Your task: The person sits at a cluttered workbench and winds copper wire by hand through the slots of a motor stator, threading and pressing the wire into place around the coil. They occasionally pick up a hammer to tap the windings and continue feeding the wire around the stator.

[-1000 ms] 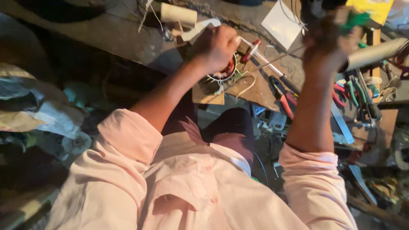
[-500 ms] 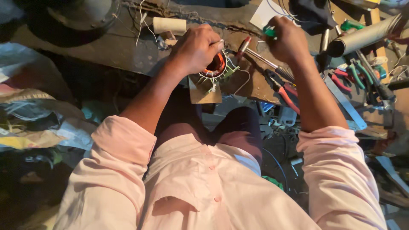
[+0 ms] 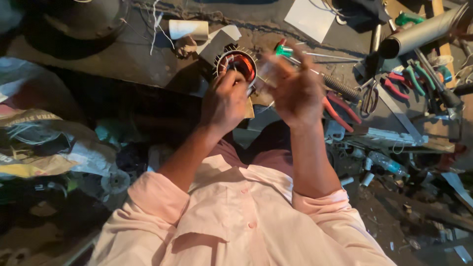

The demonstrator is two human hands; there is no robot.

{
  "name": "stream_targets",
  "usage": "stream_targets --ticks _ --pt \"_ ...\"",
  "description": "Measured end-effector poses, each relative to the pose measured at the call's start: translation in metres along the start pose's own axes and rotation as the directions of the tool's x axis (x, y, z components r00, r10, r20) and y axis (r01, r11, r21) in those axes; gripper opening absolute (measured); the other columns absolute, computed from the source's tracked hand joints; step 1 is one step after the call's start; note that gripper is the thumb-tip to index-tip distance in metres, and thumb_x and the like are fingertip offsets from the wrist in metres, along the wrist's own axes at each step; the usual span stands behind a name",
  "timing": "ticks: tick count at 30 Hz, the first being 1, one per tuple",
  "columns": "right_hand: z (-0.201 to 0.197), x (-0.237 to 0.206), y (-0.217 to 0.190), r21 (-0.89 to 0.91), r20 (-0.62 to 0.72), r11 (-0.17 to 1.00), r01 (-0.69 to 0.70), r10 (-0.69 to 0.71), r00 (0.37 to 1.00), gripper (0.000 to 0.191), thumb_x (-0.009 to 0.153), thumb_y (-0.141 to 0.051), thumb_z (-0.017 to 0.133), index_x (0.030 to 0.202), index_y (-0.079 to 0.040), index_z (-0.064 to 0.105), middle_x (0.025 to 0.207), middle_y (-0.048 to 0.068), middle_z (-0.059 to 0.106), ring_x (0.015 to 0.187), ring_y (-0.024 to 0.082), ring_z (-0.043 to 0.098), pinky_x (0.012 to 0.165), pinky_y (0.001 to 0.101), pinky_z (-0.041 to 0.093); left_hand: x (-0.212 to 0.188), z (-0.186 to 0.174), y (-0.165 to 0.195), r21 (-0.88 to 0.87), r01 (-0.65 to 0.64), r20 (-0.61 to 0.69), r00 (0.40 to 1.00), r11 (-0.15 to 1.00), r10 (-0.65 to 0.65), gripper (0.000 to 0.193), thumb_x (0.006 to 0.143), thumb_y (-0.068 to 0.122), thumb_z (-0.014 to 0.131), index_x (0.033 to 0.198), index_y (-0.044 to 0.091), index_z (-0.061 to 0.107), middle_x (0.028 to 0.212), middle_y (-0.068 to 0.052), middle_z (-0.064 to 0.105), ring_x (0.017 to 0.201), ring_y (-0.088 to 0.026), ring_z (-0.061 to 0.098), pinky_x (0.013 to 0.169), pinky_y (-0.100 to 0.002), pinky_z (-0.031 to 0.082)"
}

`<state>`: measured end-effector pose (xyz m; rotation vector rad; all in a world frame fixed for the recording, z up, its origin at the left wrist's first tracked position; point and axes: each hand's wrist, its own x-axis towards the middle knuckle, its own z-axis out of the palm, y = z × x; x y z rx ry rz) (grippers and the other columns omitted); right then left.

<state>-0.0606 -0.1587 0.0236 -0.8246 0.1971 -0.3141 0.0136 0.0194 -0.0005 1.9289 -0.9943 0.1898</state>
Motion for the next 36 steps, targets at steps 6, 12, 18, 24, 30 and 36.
stream_targets --ticks 6,12,18,24,30,36 --pt "-0.099 -0.058 -0.067 0.092 -0.276 0.864 0.496 -0.456 0.846 0.058 0.097 -0.046 0.063 0.141 -0.008 0.056 0.115 0.015 0.067 0.074 0.022 0.061 0.065 0.0327 0.049 -0.019 0.007 -0.014 -0.164 0.016 -0.059 0.998 0.986 -0.026 0.013 0.09 0.002 0.068 0.103 0.002 0.069 0.108 -0.014 0.064 0.099 -0.036 0.064 0.084 -0.043 0.053" --pt "-0.244 -0.136 -0.135 -0.148 -0.618 0.804 0.576 -0.53 0.581 0.025 0.109 -0.029 0.06 0.1 -0.006 0.059 0.078 0.009 0.061 0.057 0.019 0.053 0.047 0.0314 0.043 -0.02 0.006 -0.018 -0.248 0.055 -0.046 0.997 0.967 -0.069 0.01 0.097 0.004 0.065 0.106 0.002 0.068 0.108 -0.014 0.065 0.098 -0.035 0.066 0.085 -0.041 0.054" --pt "-0.323 -0.205 -0.164 -0.431 -0.671 0.782 0.451 -0.612 0.419 0.033 0.098 -0.025 0.046 0.115 -0.006 0.067 0.106 0.014 0.072 0.093 0.029 0.075 0.081 0.0453 0.065 -0.018 0.006 -0.017 -0.258 0.058 -0.079 0.994 0.964 -0.081 0.011 0.1 0.009 0.064 0.106 0.002 0.068 0.105 -0.014 0.064 0.099 -0.036 0.066 0.086 -0.041 0.053" --pt "-0.269 -0.209 -0.145 -0.593 -0.702 0.751 0.292 -0.659 0.27 0.026 0.098 -0.015 0.045 0.119 -0.026 0.055 0.111 0.012 0.063 0.096 0.028 0.067 0.08 0.0437 0.059 -0.019 0.008 -0.017 -0.278 0.118 -0.06 0.988 0.953 -0.14 0.013 0.1 0.012 0.064 0.102 0.002 0.07 0.102 -0.013 0.066 0.096 -0.034 0.066 0.084 -0.04 0.053" --pt "-0.152 -0.148 -0.032 -0.377 -0.168 0.918 0.125 -0.2 0.965 0.023 0.103 -0.019 0.066 0.11 0.003 0.062 0.068 0.002 0.048 0.058 0.01 0.042 0.052 0.0251 0.033 -0.022 0.015 -0.017 -0.409 0.147 -0.066 0.98 0.901 -0.19 0.016 0.105 0.012 0.061 0.101 -0.001 0.069 0.1 -0.013 0.065 0.093 -0.029 0.066 0.084 -0.037 0.053" --pt "-0.065 -0.076 0.021 -0.051 0.18 0.997 -0.063 0.071 0.981 0.026 0.102 -0.024 0.064 0.097 0.0 0.056 0.069 0.005 0.045 0.057 0.013 0.038 0.054 0.0307 0.03 -0.018 0.015 -0.018 -0.444 0.166 -0.05 0.976 0.88 -0.21 0.018 0.105 0.014 0.061 0.1 0.0 0.07 0.095 -0.012 0.064 0.089 -0.027 0.065 0.081 -0.035 0.052"
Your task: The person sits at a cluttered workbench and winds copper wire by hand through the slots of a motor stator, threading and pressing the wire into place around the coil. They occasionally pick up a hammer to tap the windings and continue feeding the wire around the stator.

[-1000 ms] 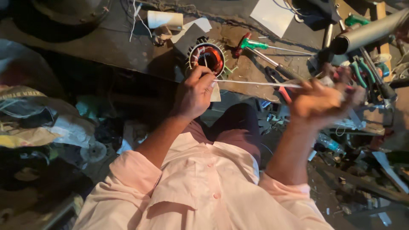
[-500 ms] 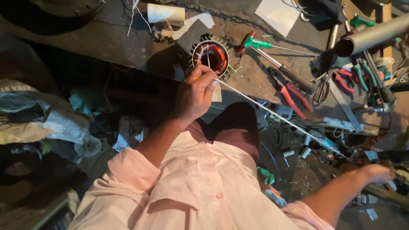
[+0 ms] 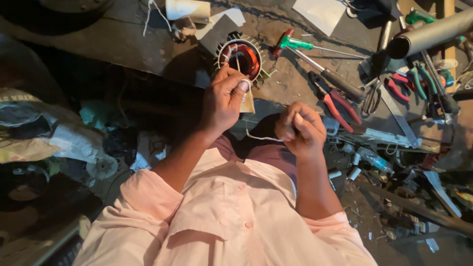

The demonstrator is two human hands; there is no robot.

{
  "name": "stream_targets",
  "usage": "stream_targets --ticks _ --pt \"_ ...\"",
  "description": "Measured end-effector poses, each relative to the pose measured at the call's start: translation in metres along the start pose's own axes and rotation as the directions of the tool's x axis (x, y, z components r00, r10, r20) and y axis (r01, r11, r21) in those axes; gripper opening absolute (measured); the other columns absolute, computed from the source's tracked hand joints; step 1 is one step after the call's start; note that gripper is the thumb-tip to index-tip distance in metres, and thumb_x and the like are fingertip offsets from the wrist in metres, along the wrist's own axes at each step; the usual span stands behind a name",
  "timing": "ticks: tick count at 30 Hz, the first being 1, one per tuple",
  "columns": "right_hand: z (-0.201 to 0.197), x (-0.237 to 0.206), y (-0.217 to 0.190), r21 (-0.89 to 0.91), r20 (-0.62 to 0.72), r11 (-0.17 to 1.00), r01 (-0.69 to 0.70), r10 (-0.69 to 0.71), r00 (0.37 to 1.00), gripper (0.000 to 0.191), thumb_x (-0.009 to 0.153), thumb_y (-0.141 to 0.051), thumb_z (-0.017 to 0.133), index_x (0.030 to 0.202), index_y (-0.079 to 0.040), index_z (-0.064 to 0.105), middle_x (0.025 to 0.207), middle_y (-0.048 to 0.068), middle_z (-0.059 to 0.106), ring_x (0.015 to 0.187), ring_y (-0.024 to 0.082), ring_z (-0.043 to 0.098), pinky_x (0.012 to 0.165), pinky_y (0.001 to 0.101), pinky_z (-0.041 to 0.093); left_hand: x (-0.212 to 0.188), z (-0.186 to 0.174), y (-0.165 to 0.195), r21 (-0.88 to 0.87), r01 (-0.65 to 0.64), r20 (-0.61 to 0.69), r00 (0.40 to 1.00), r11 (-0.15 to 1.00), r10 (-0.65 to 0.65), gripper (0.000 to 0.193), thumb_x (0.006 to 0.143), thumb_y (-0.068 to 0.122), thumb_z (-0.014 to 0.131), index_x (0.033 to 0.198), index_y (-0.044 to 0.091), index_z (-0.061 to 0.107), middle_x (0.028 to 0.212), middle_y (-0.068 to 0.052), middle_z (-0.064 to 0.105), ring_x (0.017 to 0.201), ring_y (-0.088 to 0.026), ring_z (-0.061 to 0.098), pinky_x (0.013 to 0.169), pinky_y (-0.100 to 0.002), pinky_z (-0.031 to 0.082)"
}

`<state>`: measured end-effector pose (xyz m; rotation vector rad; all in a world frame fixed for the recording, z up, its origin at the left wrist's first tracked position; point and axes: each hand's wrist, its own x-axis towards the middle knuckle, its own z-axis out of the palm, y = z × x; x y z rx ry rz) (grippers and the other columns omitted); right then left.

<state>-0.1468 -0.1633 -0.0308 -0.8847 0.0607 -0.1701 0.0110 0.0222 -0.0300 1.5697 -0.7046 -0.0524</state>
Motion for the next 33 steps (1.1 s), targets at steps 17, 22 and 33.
stream_targets --ticks 17,22,33 --pt "0.018 0.052 0.024 0.021 -0.012 0.987 -0.157 0.157 0.988 0.022 0.107 -0.022 0.058 0.103 -0.001 0.054 0.071 0.002 0.043 0.055 0.009 0.034 0.049 0.0242 0.027 0.0 0.003 0.005 0.122 -0.014 0.0 1.0 0.992 0.014 0.018 0.102 0.018 0.063 0.1 0.002 0.071 0.099 -0.013 0.065 0.089 -0.032 0.069 0.079 -0.039 0.055" --pt "0.029 0.053 0.029 -0.382 -0.103 0.924 -0.007 -0.035 0.994 0.014 0.109 -0.007 0.057 0.12 -0.006 0.048 0.088 0.0 0.047 0.065 0.007 0.037 0.055 0.0233 0.028 -0.002 0.007 0.002 0.164 0.01 -0.011 1.0 0.986 -0.009 0.019 0.103 0.019 0.062 0.1 0.002 0.069 0.1 -0.013 0.065 0.09 -0.033 0.069 0.078 -0.041 0.055" --pt "0.062 0.048 -0.001 -0.908 0.406 -0.277 0.316 -0.391 0.826 0.016 0.088 0.005 0.077 0.097 -0.002 0.066 0.076 0.012 0.059 0.065 0.028 0.061 0.059 0.0377 0.045 -0.003 0.012 0.005 0.291 -0.015 -0.064 0.997 0.957 0.035 0.015 0.099 0.019 0.066 0.095 0.006 0.067 0.097 -0.01 0.064 0.091 -0.034 0.066 0.079 -0.043 0.054"
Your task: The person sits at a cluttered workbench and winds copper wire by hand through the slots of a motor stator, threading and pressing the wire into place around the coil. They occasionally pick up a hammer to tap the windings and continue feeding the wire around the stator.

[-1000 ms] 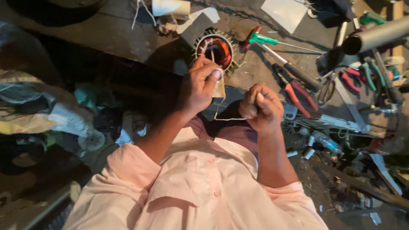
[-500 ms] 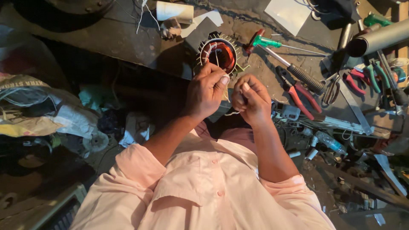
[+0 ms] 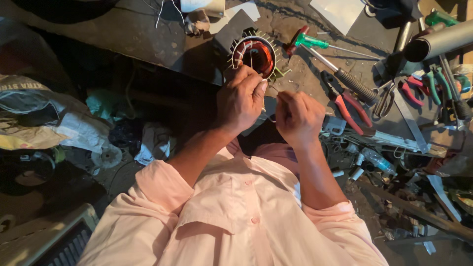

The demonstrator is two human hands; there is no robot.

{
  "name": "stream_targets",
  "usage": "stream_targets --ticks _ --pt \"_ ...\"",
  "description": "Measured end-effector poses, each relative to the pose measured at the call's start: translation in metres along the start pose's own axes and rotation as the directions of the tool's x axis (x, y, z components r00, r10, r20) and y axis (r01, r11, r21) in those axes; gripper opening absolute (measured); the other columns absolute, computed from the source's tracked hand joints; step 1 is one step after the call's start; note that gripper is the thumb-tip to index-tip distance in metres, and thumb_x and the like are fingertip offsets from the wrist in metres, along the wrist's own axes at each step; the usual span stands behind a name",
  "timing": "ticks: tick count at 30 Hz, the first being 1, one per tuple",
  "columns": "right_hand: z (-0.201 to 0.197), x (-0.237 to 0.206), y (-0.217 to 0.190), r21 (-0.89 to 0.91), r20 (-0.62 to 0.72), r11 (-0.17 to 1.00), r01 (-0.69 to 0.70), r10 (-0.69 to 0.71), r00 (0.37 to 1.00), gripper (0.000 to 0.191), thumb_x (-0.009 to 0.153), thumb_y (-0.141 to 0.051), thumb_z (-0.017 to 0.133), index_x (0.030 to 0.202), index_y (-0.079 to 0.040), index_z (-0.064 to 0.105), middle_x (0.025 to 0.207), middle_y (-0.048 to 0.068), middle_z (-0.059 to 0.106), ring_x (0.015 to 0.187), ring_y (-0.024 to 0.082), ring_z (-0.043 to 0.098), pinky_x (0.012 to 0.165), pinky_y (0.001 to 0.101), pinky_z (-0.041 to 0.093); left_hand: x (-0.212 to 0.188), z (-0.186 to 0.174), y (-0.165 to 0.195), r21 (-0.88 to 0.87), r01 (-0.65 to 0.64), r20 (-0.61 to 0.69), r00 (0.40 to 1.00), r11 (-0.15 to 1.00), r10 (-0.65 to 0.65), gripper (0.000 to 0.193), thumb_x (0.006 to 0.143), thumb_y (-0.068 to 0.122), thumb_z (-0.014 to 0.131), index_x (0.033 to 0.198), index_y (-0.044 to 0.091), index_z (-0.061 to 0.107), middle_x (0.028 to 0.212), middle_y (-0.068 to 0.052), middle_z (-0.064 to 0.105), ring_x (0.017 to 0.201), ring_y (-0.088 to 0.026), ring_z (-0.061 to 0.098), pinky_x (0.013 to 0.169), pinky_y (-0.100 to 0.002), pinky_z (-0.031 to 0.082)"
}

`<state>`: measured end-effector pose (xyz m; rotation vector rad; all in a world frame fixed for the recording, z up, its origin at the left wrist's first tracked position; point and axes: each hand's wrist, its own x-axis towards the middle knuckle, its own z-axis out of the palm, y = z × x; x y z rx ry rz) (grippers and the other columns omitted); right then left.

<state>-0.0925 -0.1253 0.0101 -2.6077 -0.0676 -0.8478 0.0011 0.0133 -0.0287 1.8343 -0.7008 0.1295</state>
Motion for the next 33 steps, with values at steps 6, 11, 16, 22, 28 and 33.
stream_targets --ticks 6,11,16,22,28,33 --pt "-0.015 0.005 0.006 0.157 0.021 0.985 -0.067 0.065 0.998 0.016 0.089 0.008 0.074 0.101 -0.001 0.071 0.077 0.01 0.06 0.063 0.021 0.057 0.058 0.0328 0.043 0.0 0.0 -0.003 -0.051 0.009 -0.011 1.0 0.999 -0.01 0.014 0.1 0.019 0.065 0.095 0.006 0.068 0.096 -0.009 0.065 0.091 -0.033 0.067 0.078 -0.042 0.054" --pt "-0.016 0.015 0.017 0.092 -0.077 0.987 -0.133 0.14 0.987 0.014 0.089 0.01 0.07 0.1 0.0 0.071 0.076 0.01 0.057 0.059 0.018 0.051 0.058 0.0311 0.039 -0.002 -0.001 -0.006 -0.133 0.024 0.003 1.0 0.991 -0.024 0.015 0.103 0.018 0.062 0.098 0.005 0.066 0.098 -0.011 0.064 0.091 -0.033 0.067 0.078 -0.042 0.054" --pt "0.002 0.041 0.027 0.114 -0.129 0.992 -0.057 0.071 0.989 0.014 0.094 0.009 0.071 0.106 0.002 0.071 0.082 0.011 0.062 0.063 0.02 0.054 0.058 0.0309 0.042 -0.003 0.005 -0.003 -0.064 -0.052 -0.082 0.995 0.997 0.047 0.011 0.1 0.015 0.064 0.095 0.005 0.065 0.096 -0.011 0.062 0.09 -0.035 0.064 0.077 -0.043 0.052" --pt "0.027 0.061 0.031 0.043 -0.143 0.999 0.027 -0.02 0.99 0.017 0.093 0.009 0.07 0.107 0.0 0.072 0.086 0.013 0.067 0.068 0.025 0.063 0.062 0.0344 0.049 -0.005 0.004 -0.003 -0.063 -0.06 -0.076 0.996 0.996 0.055 0.01 0.096 0.011 0.067 0.092 0.004 0.063 0.096 -0.013 0.06 0.091 -0.035 0.063 0.078 -0.044 0.052" --pt "0.041 0.064 0.034 0.038 -0.202 0.999 0.003 0.005 0.979 0.015 0.09 0.01 0.072 0.103 0.001 0.072 0.078 0.014 0.063 0.063 0.027 0.062 0.058 0.0362 0.047 -0.005 0.003 -0.005 -0.041 -0.06 -0.054 0.997 0.997 0.058 0.009 0.092 0.009 0.066 0.088 0.004 0.06 0.095 -0.013 0.06 0.091 -0.037 0.062 0.078 -0.044 0.051" --pt "0.045 0.063 0.036 -0.033 -0.189 0.998 0.045 -0.05 0.981 0.017 0.089 0.007 0.074 0.103 -0.001 0.072 0.078 0.012 0.062 0.065 0.028 0.062 0.059 0.0377 0.047 -0.004 0.003 -0.004 -0.027 -0.085 -0.061 0.995 0.996 0.083 0.01 0.094 0.01 0.067 0.089 0.004 0.061 0.095 -0.013 0.059 0.091 -0.037 0.061 0.079 -0.045 0.051"
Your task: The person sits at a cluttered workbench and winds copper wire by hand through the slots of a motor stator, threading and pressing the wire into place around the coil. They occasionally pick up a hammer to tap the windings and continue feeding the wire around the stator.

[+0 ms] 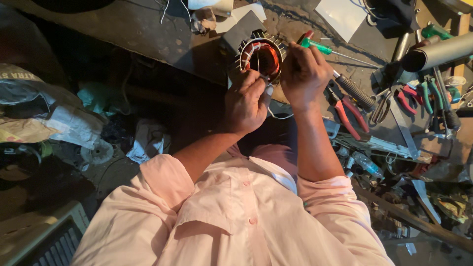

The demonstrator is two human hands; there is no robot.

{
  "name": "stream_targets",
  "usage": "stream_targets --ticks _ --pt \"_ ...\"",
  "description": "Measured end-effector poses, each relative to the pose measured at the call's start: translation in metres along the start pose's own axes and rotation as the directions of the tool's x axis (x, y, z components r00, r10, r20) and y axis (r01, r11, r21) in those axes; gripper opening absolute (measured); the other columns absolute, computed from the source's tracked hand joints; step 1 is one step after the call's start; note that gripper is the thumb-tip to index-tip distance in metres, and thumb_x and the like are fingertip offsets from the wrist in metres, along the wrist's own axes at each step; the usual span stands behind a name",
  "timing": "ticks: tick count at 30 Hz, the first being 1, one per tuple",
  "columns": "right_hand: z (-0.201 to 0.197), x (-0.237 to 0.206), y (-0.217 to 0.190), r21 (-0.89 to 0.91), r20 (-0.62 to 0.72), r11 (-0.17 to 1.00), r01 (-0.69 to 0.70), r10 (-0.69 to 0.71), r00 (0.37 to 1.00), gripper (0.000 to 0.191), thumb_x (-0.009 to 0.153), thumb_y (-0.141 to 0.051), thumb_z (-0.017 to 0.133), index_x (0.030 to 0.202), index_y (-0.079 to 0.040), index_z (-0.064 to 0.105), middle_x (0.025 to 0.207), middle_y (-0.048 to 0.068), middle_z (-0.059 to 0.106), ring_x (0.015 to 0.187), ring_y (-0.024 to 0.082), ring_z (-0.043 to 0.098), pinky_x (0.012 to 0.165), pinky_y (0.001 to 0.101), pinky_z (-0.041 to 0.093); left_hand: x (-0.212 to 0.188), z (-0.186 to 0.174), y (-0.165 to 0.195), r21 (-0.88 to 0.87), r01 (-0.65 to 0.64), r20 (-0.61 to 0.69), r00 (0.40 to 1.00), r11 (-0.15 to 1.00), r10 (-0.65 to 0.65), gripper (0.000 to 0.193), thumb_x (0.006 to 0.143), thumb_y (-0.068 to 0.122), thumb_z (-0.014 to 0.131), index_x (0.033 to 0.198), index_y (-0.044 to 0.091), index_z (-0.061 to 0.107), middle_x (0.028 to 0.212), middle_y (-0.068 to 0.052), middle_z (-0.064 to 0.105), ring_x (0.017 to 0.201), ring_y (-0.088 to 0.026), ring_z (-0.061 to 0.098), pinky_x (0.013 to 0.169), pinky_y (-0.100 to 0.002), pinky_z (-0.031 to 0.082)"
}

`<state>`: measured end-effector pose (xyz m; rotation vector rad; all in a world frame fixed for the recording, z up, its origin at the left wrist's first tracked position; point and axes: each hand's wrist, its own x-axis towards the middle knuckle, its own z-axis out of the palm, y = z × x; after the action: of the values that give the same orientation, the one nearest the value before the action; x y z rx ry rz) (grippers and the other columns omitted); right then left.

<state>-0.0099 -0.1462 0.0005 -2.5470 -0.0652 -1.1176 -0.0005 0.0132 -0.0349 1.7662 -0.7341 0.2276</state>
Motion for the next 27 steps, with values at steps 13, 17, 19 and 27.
stream_targets --ticks 13,17,19,27 --pt "0.003 -0.003 -0.004 -0.085 0.104 0.991 0.1 -0.091 0.99 0.014 0.089 -0.001 0.077 0.101 -0.004 0.072 0.085 0.011 0.068 0.071 0.03 0.067 0.061 0.0393 0.05 -0.001 0.001 -0.003 -0.006 0.014 0.006 1.0 1.0 -0.014 0.012 0.093 0.011 0.068 0.088 0.003 0.06 0.095 -0.013 0.059 0.091 -0.036 0.061 0.079 -0.045 0.051" --pt "0.001 -0.001 -0.003 -0.044 0.146 0.998 -0.049 0.055 0.988 0.009 0.086 -0.001 0.074 0.095 -0.003 0.073 0.08 0.013 0.067 0.069 0.031 0.068 0.062 0.0393 0.052 0.0 0.002 -0.003 -0.019 -0.015 -0.019 1.0 1.0 0.015 0.008 0.092 0.008 0.067 0.09 0.004 0.061 0.098 -0.011 0.06 0.093 -0.034 0.062 0.081 -0.043 0.052" --pt "-0.001 0.002 0.001 -0.009 0.191 0.997 -0.078 0.078 0.978 0.003 0.09 -0.002 0.074 0.091 -0.002 0.071 0.079 0.014 0.067 0.07 0.033 0.068 0.064 0.0411 0.052 -0.001 0.002 -0.004 -0.018 -0.041 -0.052 0.998 0.999 0.04 0.004 0.089 0.006 0.065 0.091 0.004 0.062 0.098 -0.01 0.061 0.093 -0.032 0.063 0.081 -0.042 0.052" --pt "0.001 0.025 0.02 -0.008 0.304 1.0 -0.016 0.017 0.953 0.003 0.093 -0.005 0.071 0.089 -0.004 0.072 0.083 0.016 0.071 0.074 0.037 0.069 0.067 0.0426 0.055 -0.004 0.005 -0.007 0.015 -0.005 -0.013 1.0 1.0 0.005 0.01 0.087 0.007 0.068 0.085 0.003 0.059 0.097 -0.014 0.058 0.091 -0.036 0.061 0.079 -0.045 0.051"
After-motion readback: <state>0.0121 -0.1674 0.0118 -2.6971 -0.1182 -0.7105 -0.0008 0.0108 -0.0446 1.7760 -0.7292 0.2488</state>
